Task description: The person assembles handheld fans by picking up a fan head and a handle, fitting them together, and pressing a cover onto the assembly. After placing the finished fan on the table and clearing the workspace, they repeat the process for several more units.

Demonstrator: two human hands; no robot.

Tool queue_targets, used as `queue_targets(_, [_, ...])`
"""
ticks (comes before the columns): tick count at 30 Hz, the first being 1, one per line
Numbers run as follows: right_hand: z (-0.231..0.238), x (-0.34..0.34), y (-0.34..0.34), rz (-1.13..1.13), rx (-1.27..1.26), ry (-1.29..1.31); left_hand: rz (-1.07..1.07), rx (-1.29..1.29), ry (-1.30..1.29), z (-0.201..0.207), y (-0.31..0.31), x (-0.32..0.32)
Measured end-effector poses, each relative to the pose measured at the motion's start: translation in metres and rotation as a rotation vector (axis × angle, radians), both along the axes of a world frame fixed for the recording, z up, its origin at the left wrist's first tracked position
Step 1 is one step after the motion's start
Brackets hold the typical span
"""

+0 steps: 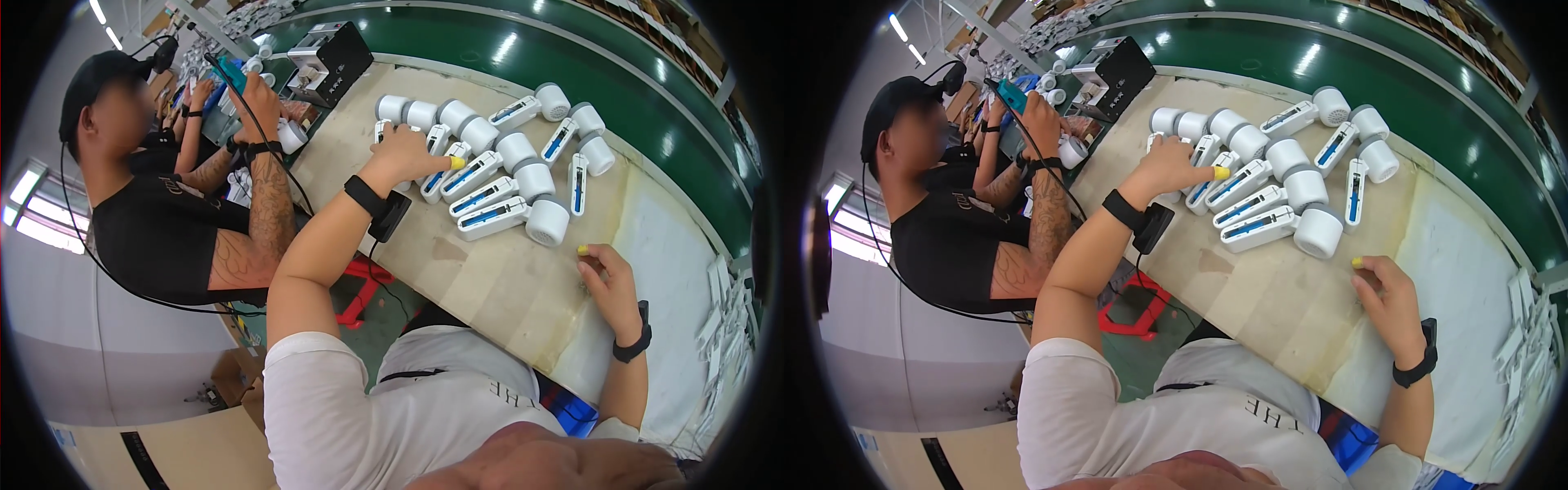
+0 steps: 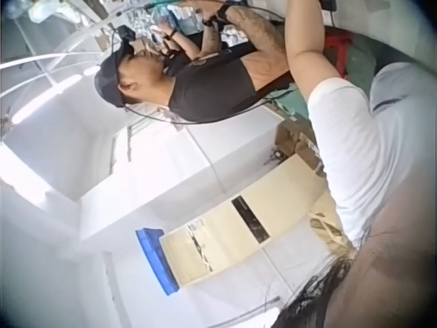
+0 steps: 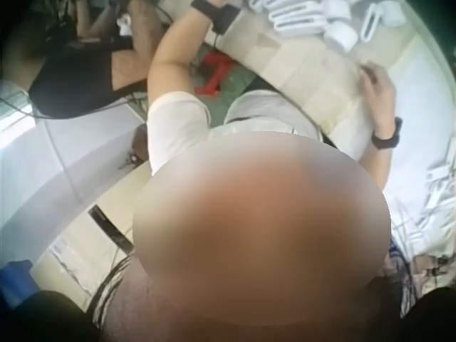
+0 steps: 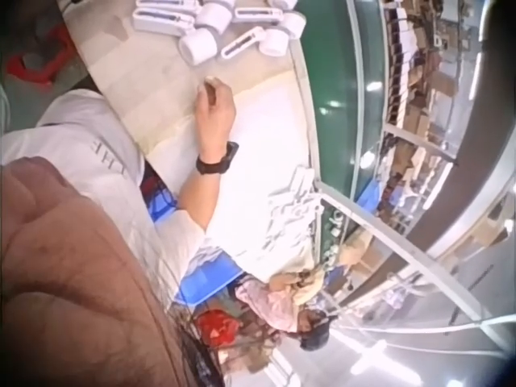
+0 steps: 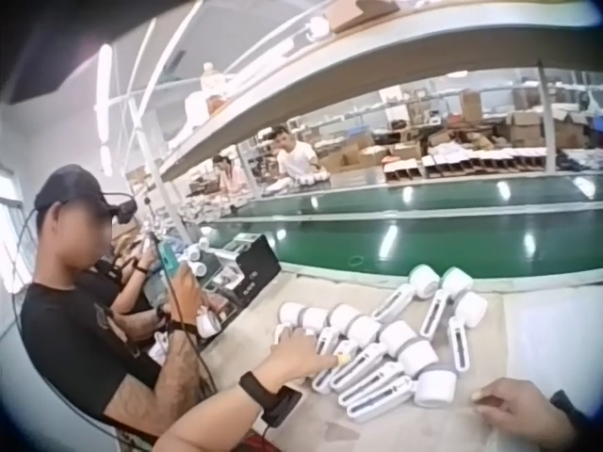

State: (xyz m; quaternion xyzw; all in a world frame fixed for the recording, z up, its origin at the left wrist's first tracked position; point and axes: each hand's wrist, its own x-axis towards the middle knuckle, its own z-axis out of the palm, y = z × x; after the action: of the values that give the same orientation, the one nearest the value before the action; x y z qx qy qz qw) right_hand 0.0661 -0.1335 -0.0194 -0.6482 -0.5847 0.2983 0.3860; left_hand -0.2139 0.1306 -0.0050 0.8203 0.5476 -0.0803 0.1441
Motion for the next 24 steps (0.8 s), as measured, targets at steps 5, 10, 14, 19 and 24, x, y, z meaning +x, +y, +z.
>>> queue_targets(5, [0.001, 0.004, -0.002, 0.030, -0.028, 0.006, 0.025, 0.118, -0.157, -0.002, -0.015, -0.003])
queue_targets(10, [-0.002, 0.003, -0.001, 0.021, 0.016, -0.003, -0.094, 0.229, -0.415, -0.015, -0.024, -0.005])
queue_targets(14, [-0.003, 0.003, -0.001, 0.015, 0.010, 0.013, -0.077, 0.235, -0.274, -0.014, -0.030, 0.001])
queue_targets(19, [-0.002, 0.002, 0.000, 0.011, -0.002, 0.030, -0.075, 0.198, -0.124, -0.010, -0.024, 0.001])
queue_targets(24, [-0.004, 0.003, 0.000, 0.017, 0.001, 0.031, -0.047, 0.157, -0.146, -0.008, -0.017, 0.001])
